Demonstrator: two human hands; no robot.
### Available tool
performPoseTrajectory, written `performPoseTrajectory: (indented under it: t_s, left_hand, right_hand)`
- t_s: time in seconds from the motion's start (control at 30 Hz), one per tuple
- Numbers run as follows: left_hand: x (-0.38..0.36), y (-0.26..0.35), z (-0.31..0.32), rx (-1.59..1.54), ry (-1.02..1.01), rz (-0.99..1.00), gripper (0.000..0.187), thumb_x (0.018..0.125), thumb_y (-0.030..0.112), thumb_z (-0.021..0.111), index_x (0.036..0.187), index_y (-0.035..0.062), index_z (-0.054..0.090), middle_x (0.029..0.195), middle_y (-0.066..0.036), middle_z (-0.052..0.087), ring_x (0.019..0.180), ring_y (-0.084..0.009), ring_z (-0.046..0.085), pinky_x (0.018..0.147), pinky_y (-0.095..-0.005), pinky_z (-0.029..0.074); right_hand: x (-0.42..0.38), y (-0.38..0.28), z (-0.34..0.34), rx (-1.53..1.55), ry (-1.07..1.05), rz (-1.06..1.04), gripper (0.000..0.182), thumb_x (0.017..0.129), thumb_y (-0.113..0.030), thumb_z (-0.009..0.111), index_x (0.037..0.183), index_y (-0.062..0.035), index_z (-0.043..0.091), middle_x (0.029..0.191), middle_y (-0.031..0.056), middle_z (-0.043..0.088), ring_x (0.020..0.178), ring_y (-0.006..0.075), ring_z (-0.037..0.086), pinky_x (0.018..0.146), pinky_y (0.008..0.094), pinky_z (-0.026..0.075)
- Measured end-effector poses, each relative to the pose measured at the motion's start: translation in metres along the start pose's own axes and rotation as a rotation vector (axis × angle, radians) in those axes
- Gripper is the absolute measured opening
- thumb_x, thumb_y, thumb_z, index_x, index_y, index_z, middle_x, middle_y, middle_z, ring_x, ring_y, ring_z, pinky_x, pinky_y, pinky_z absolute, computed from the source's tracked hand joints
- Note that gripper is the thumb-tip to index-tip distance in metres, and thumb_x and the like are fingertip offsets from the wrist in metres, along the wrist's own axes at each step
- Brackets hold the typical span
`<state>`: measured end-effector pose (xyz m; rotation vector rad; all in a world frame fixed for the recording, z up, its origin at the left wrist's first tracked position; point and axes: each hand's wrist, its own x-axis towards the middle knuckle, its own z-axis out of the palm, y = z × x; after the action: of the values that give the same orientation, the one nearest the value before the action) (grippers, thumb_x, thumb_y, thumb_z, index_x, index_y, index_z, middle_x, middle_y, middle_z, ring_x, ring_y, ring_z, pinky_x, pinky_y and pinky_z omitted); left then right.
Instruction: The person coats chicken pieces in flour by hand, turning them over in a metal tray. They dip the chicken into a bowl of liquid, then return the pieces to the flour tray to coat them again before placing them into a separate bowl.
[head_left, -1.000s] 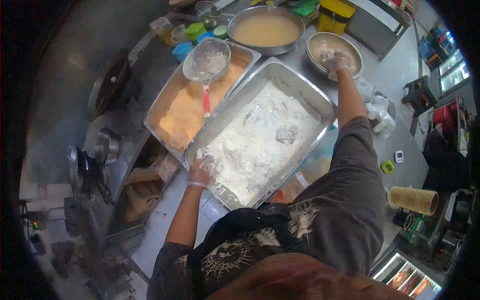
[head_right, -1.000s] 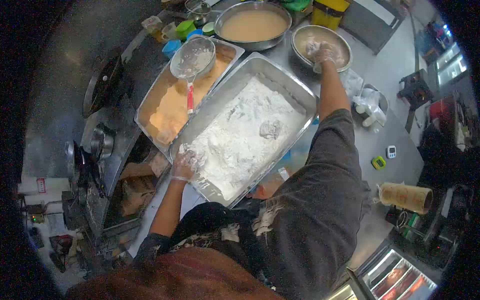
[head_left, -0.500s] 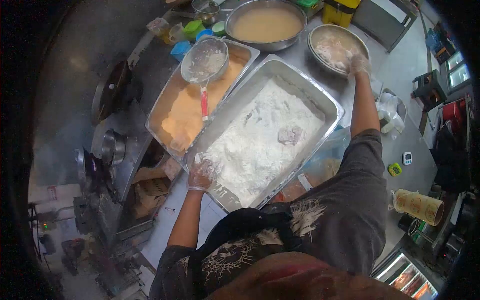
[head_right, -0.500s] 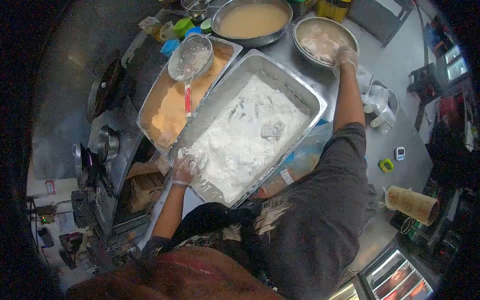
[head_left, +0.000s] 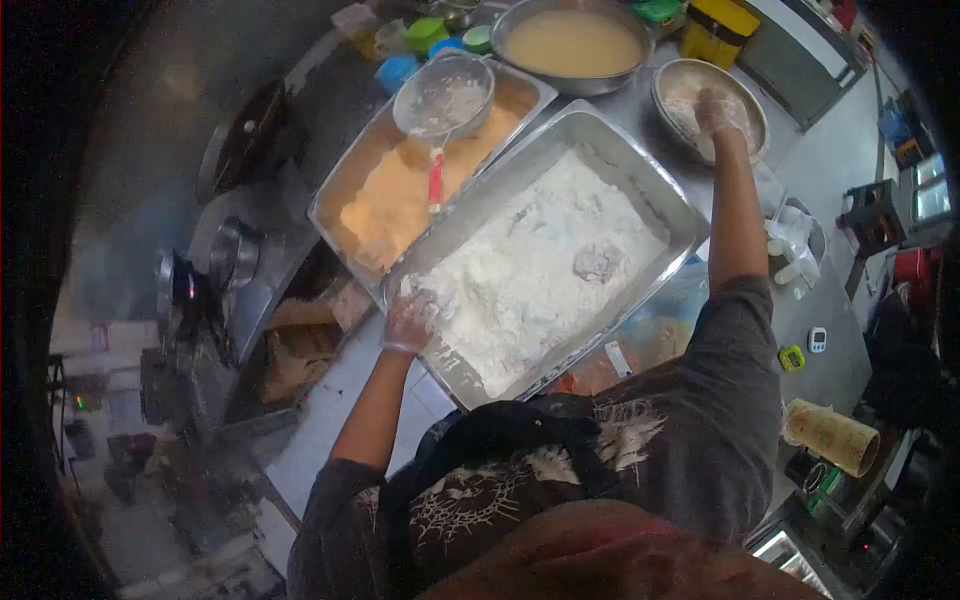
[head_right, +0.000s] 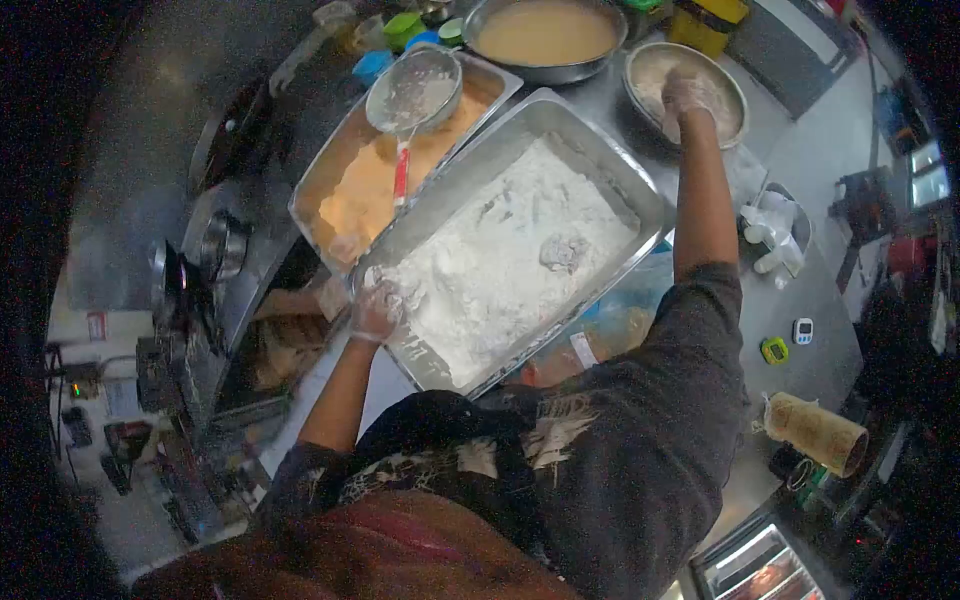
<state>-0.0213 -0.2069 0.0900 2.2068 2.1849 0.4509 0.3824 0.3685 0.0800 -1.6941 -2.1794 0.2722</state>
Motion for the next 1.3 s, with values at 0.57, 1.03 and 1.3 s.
performPoseTrajectory:
  t_s: [0.57, 1.03, 1.3]
  left_hand:
    - [0.11, 0.045, 0.088, -0.942, -0.184, -0.311, 0.052, 0.076, 0.007, 0.074, 0.12, 0.0068, 0.046, 0.109, -0.009, 0.058, 0.097, -0.0184, 0.059, 0.084, -0.0292, 0.051]
    - [0.108, 0.14, 0.058, -0.021, -1.003, 0.102, 0.082, 0.072, 0.027, 0.076, 0.142, 0.0131, 0.035, 0.117, -0.02, 0.06, 0.109, -0.0331, 0.058, 0.092, -0.0407, 0.047]
    - [0.114, 0.092, 0.062, -0.255, -0.498, -0.049, 0.052, 0.075, 0.015, 0.071, 0.125, 0.01, 0.056, 0.12, -0.018, 0.06, 0.111, -0.0326, 0.057, 0.095, -0.0412, 0.045]
  right_hand:
    - [-0.259, -0.214, 0.006, 0.211, -0.464, -0.639, 0.043, 0.075, -0.028, 0.074, 0.11, -0.0049, 0.062, 0.098, 0.0145, 0.067, 0.09, 0.0259, 0.065, 0.082, 0.0361, 0.051]
    - [-0.248, -0.126, -0.016, 0.583, -0.465, -0.341, 0.033, 0.081, -0.013, 0.069, 0.11, -0.0015, 0.059, 0.098, 0.0109, 0.065, 0.088, 0.0216, 0.064, 0.072, 0.0352, 0.053]
    - [-0.265, -0.121, -0.032, 0.379, -0.293, -0.565, 0.035, 0.075, -0.02, 0.072, 0.105, -0.0041, 0.063, 0.098, 0.0156, 0.065, 0.093, 0.0296, 0.062, 0.083, 0.0385, 0.049]
